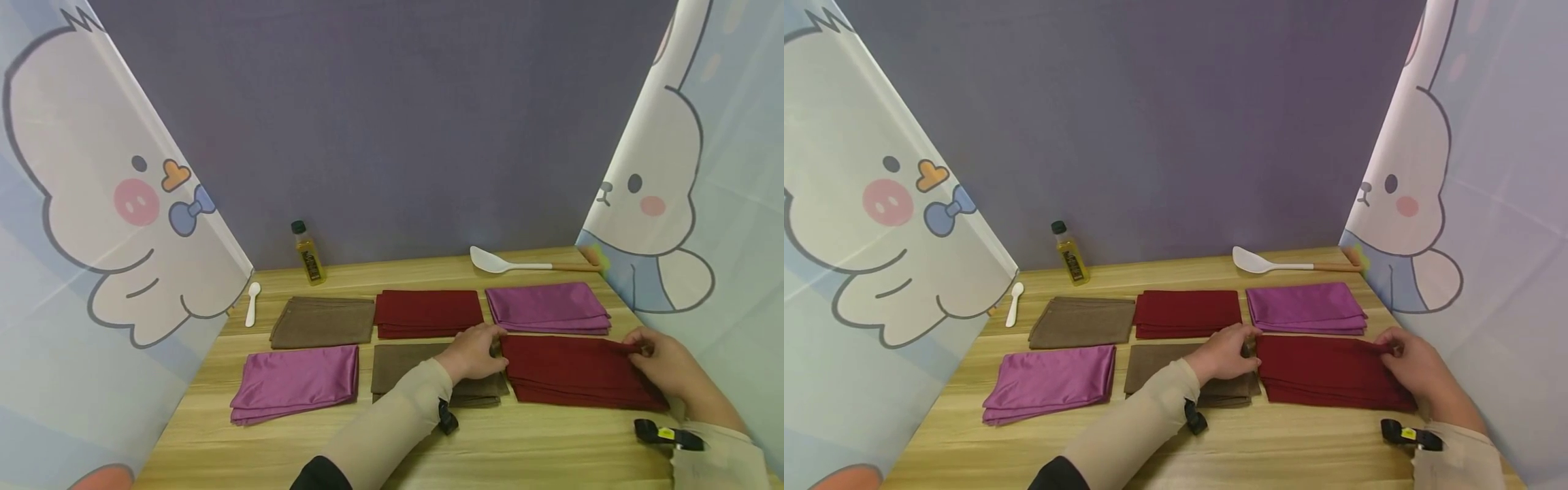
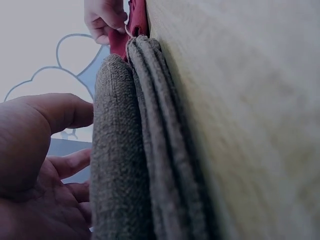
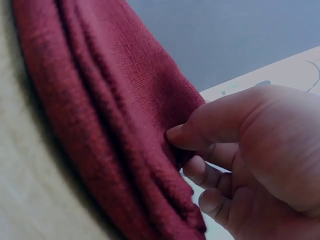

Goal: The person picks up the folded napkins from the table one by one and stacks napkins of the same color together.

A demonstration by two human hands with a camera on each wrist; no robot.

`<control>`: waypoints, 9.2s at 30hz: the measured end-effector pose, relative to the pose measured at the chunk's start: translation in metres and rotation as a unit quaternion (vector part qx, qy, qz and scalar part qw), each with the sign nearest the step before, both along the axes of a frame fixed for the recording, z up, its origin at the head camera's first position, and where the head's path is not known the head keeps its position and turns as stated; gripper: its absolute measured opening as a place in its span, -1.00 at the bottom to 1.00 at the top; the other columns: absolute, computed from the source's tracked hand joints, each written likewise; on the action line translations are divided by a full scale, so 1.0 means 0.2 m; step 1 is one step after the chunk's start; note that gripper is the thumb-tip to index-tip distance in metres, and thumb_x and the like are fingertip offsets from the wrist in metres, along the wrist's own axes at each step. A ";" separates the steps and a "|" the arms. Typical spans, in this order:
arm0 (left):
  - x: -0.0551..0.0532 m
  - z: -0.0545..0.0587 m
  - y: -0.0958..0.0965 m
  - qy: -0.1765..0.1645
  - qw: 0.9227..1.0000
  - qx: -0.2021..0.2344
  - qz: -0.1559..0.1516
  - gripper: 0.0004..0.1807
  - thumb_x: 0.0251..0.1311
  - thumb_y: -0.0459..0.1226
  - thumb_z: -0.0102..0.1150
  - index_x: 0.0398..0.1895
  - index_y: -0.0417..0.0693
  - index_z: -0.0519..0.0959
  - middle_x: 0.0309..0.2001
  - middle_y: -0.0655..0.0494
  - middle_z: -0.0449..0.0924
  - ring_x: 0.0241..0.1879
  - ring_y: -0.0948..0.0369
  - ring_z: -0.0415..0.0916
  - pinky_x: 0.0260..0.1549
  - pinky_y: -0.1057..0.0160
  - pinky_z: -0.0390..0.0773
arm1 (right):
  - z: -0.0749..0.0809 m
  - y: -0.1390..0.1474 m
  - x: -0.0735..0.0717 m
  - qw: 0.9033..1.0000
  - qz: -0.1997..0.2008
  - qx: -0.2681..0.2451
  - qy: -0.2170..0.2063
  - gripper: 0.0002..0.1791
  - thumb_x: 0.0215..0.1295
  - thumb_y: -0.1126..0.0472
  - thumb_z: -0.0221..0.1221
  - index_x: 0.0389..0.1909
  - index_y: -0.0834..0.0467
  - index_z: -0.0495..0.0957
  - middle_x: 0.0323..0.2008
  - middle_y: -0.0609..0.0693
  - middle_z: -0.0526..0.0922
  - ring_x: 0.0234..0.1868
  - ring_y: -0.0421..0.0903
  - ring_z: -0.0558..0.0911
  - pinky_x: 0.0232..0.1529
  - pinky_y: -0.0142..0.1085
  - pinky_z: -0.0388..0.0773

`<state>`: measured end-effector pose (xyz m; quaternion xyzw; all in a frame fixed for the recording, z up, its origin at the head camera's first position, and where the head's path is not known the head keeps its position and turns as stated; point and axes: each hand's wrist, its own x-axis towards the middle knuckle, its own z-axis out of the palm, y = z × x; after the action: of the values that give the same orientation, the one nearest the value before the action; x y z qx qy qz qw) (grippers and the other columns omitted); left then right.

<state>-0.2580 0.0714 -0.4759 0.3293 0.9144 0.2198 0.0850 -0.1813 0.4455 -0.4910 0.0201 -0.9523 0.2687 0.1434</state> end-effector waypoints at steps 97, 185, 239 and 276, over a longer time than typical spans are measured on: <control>0.09 0.13 -0.06 0.011 0.978 0.207 0.000 -0.88 0.49 -0.14 0.21 0.00 0.28 0.57 -0.14 0.47 0.61 -0.27 0.41 0.52 -0.23 0.43 0.49 | 0.14 -0.13 -0.01 0.965 0.020 -0.199 0.166 -0.80 0.48 0.50 0.17 0.06 0.36 0.56 -0.22 -0.47 0.61 -0.28 -0.46 0.52 -0.38 -0.60 0.38; -0.30 0.32 -0.85 0.029 0.884 0.456 0.098 -0.75 0.50 -0.27 0.24 0.16 -0.01 0.57 -0.05 0.02 0.69 -0.35 0.12 0.52 -0.38 0.22 0.52 | 0.58 -0.81 -0.53 0.949 0.223 -0.206 0.086 -0.75 0.42 0.37 0.32 0.07 0.27 0.64 -0.21 0.11 0.69 -0.26 -0.23 0.69 -0.33 -0.33 0.70; -0.43 0.14 -0.96 -0.023 0.890 0.413 0.194 -0.73 0.60 -0.33 0.05 0.25 -0.06 0.55 -0.14 -0.04 0.66 -0.31 0.15 0.53 -0.30 0.20 0.51 | 0.37 -1.03 -0.69 0.941 0.148 -0.302 -0.030 -0.67 0.51 0.35 0.22 0.14 0.48 0.50 -0.24 0.20 0.62 -0.43 -0.19 0.58 -0.46 -0.28 0.64; -0.45 0.05 -0.99 -0.071 0.908 0.365 0.192 -0.48 0.39 -0.46 0.21 0.37 -0.01 0.45 0.19 -0.17 0.55 -0.13 -0.01 0.62 -0.22 0.11 0.63 | 0.16 -1.06 -0.77 0.949 0.128 -0.273 -0.087 -0.58 0.56 0.36 0.12 0.34 0.39 0.38 0.11 0.39 0.50 -0.12 0.09 0.65 -0.28 -0.13 0.74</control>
<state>-0.3475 -0.1257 -0.4661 0.1389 0.8074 0.5731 -0.0201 -0.3359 0.2340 -0.4587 0.0784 -0.8407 0.5353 0.0245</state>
